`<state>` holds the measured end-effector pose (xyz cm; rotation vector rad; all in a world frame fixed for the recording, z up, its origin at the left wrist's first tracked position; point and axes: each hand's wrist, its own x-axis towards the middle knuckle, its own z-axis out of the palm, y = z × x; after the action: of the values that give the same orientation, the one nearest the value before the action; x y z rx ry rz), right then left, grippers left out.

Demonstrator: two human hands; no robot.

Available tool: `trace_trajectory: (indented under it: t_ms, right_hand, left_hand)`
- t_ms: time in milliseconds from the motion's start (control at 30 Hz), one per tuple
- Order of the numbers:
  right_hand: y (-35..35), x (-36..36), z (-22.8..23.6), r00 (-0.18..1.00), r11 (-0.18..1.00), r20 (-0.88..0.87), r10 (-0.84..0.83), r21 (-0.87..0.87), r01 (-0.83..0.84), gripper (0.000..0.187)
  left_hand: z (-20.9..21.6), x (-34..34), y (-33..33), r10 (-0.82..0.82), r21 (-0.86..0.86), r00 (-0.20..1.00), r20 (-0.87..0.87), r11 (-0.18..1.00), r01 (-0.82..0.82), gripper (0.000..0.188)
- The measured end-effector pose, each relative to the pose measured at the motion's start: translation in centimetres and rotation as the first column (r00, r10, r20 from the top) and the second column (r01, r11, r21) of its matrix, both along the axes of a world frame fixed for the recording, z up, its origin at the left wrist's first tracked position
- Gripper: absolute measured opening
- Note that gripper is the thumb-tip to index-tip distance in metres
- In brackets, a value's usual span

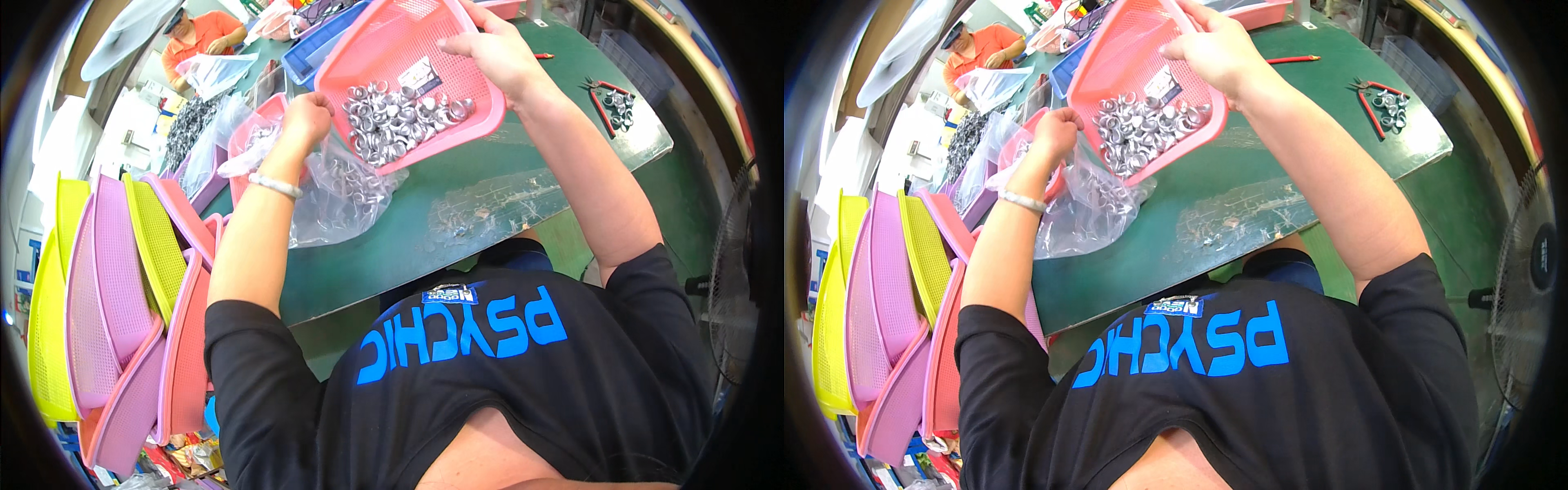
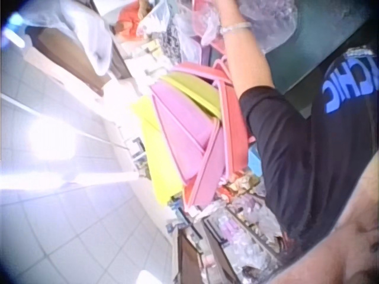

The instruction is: The person scoops metal rings from a green workstation into a pink plastic basket, then transfers them into a clear plastic bag, writes on a small paper slip, and places the bag near a scale on a different table before returning to the workstation to handle more rings.

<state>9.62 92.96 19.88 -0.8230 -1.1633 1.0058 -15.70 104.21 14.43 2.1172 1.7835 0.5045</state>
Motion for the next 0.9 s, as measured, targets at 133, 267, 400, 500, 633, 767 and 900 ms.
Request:
trace_trajectory:
  t_ms: [133,267,400,500,633,767,900]
  right_hand:
    - [1.7,-0.7,0.3,1.0,1.0,-0.012,-0.026,0.017,0.027,0.064]
    - [2.3,-2.0,-0.4,0.99,0.99,0.052,-0.128,0.064,0.124,0.061]
    - [3.5,-2.3,-1.6,0.972,0.984,0.163,-0.172,0.073,0.162,0.065]
    - [3.4,-3.0,-1.6,0.968,0.988,0.204,-0.148,0.069,0.136,0.067]
    - [2.0,-4.3,0.4,0.904,0.98,0.383,-0.189,0.023,0.196,0.068]
    - [1.5,-5.4,1.4,0.882,0.984,0.439,-0.173,0.043,0.171,0.068]
    - [1.6,-7.0,0.9,0.836,0.969,0.491,-0.246,0.125,0.212,0.066]
  left_hand:
    - [-0.9,-0.6,1.3,-0.03,0.154,0.996,-0.078,0.987,0.042,0.019]
    - [0.1,0.2,-1.7,0.132,0.416,0.922,-0.365,0.909,0.034,0.029]
    - [0.9,-0.2,-6.0,-0.419,0.115,0.795,-0.44,0.851,0.512,0.037]
    - [-0.1,-0.5,-7.5,-0.397,0.12,0.785,-0.475,0.855,0.505,0.027]
    - [0.2,-1.9,-6.8,-0.448,0.005,0.776,-0.444,0.865,0.503,0.011]
    - [0.3,-3.4,-7.8,-0.436,0.145,0.854,-0.285,0.86,0.488,0.011]
    - [-0.6,-4.9,-8.1,-0.399,0.214,0.885,-0.241,0.867,0.45,0.013]
